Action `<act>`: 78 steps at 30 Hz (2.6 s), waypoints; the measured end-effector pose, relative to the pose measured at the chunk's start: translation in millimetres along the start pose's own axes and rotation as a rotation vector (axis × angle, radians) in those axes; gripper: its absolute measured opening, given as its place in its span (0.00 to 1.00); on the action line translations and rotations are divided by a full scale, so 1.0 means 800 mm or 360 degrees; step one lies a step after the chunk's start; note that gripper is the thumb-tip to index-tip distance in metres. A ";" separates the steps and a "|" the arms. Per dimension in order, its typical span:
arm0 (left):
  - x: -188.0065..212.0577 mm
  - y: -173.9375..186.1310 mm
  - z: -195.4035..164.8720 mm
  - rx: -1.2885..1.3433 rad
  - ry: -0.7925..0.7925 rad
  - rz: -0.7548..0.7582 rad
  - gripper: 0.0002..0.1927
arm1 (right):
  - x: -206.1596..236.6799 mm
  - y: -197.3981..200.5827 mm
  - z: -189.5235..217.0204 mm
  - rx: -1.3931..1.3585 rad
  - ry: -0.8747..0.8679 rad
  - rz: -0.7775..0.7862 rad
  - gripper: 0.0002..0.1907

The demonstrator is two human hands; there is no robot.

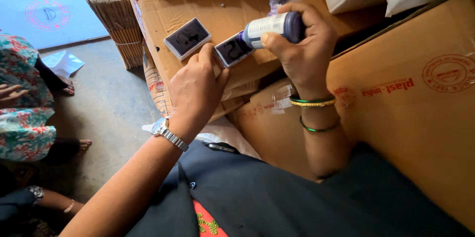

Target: The person sits on the floor and squeezes ink from a bottle onto the pad of each rubber stamp, working on stamps held in the lap and later on a row of stamps laid on a cardboard sheet, refilling each pad in turn.

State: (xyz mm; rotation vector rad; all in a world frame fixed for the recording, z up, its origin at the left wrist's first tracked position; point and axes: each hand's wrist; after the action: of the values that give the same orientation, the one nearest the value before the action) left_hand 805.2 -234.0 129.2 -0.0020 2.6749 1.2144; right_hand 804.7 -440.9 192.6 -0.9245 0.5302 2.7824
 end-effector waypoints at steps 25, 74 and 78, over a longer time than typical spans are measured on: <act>0.000 -0.005 0.000 -0.0026 0.0005 0.0013 0.24 | -0.005 0.007 -0.001 0.0142 0.0152 0.0032 0.16; -0.001 0.003 -0.003 -0.0016 0.0038 0.0029 0.24 | 0.007 0.007 0.016 0.0141 -0.0033 0.0044 0.18; -0.001 0.004 -0.006 -0.0008 0.0019 0.0000 0.24 | 0.011 0.013 0.020 0.0205 0.0033 0.0051 0.16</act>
State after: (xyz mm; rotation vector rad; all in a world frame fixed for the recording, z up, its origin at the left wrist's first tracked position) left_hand 804.6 -235.4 134.4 -0.0098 2.6824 1.2247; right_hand 785.9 -444.3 202.0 -0.9257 0.7246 2.7315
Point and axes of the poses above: each hand's wrist, its own x-axis away from the middle knuckle, its own y-axis out of the back of the hand, z = x × y, and after that the axes turned 9 degrees about y, right-handed
